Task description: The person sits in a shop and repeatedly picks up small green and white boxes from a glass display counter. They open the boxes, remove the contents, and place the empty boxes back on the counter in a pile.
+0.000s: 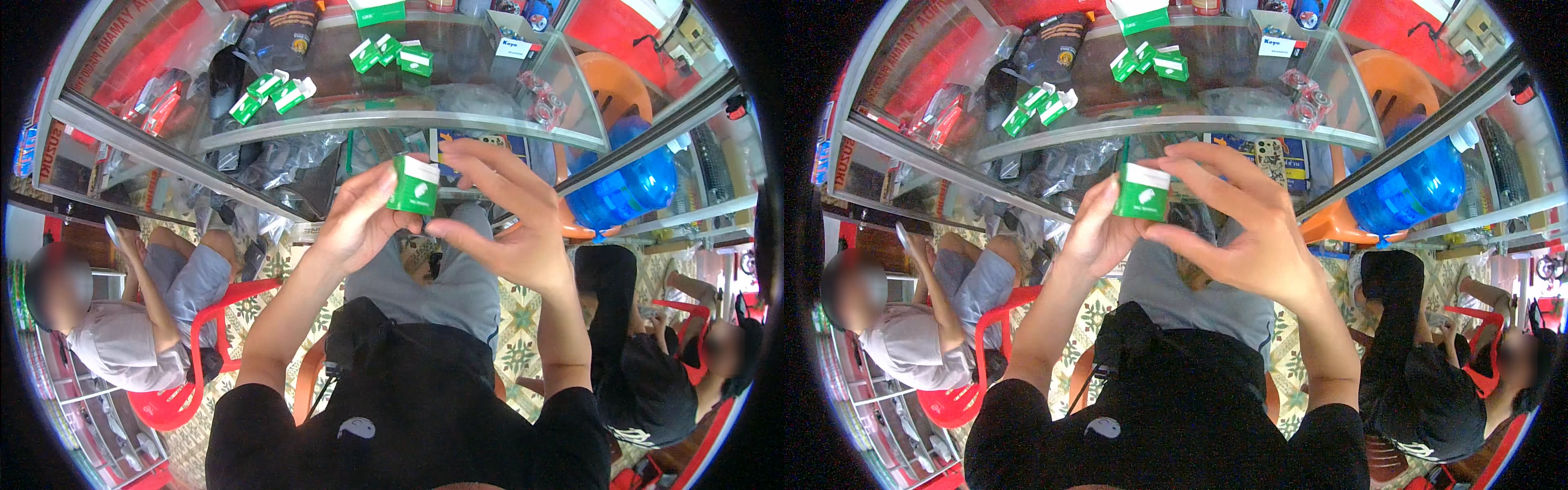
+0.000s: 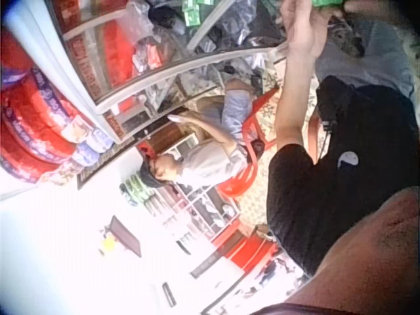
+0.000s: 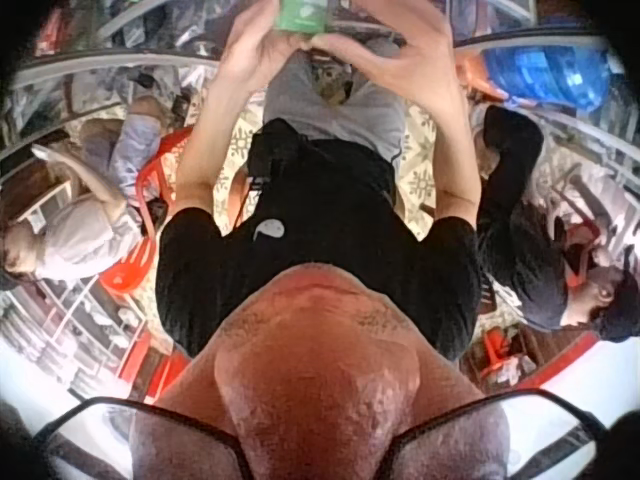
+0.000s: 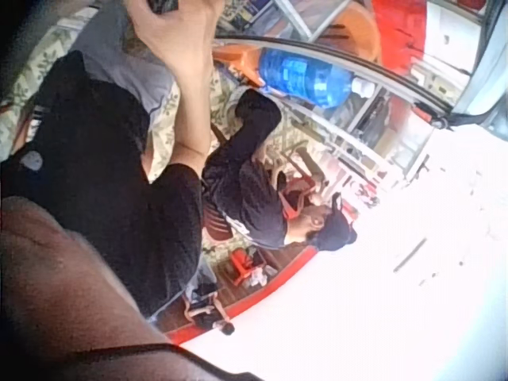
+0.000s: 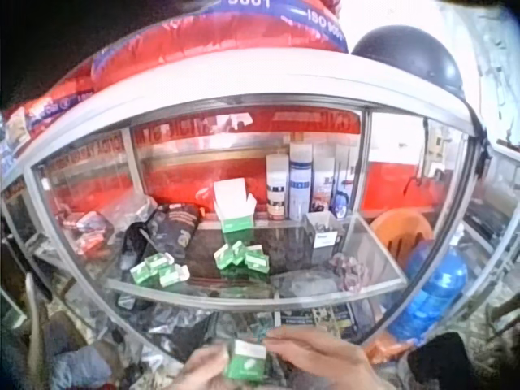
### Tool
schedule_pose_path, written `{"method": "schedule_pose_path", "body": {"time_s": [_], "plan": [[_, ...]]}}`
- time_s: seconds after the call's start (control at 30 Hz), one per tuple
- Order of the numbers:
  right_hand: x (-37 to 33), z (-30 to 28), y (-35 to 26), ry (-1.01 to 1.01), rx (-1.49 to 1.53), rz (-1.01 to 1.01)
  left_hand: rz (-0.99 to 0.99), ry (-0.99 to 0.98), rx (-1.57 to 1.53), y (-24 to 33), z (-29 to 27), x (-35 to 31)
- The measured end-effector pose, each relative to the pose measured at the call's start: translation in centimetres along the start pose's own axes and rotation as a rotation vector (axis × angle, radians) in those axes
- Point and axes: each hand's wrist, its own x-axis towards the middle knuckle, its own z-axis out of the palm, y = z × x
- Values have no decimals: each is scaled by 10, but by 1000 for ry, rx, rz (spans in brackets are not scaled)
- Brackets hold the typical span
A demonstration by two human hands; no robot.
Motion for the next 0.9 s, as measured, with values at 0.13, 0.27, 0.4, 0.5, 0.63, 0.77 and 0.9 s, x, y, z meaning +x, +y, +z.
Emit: {"method": "schedule_pose_path", "body": {"time_s": [0.13, 0.27, 0.4, 0.5, 0.63, 0.77, 0.9], "plan": [[-6, 8, 1, -112, 1, 75, -155, 61, 285, 2, 16, -6], [-15, 11, 2, -80, 56, 236, -95, -159, 215, -7, 5, -13], [-24, 25, 3, 103, 339, 376, 32, -55, 163, -24, 15, -18], [-29, 23, 5, 94, 415, 369, 13, -6, 70, -30, 9, -19], [-28, 15, -6, 61, 519, 482, 102, 66, 119, -28, 16, -18], [-33, 6, -1, 26, 693, 544, 131, 113, 174, -28, 16, -21], [-34, 9, -2, 57, 702, 507, 216, 184, 289, -24, 30, -20]]}}
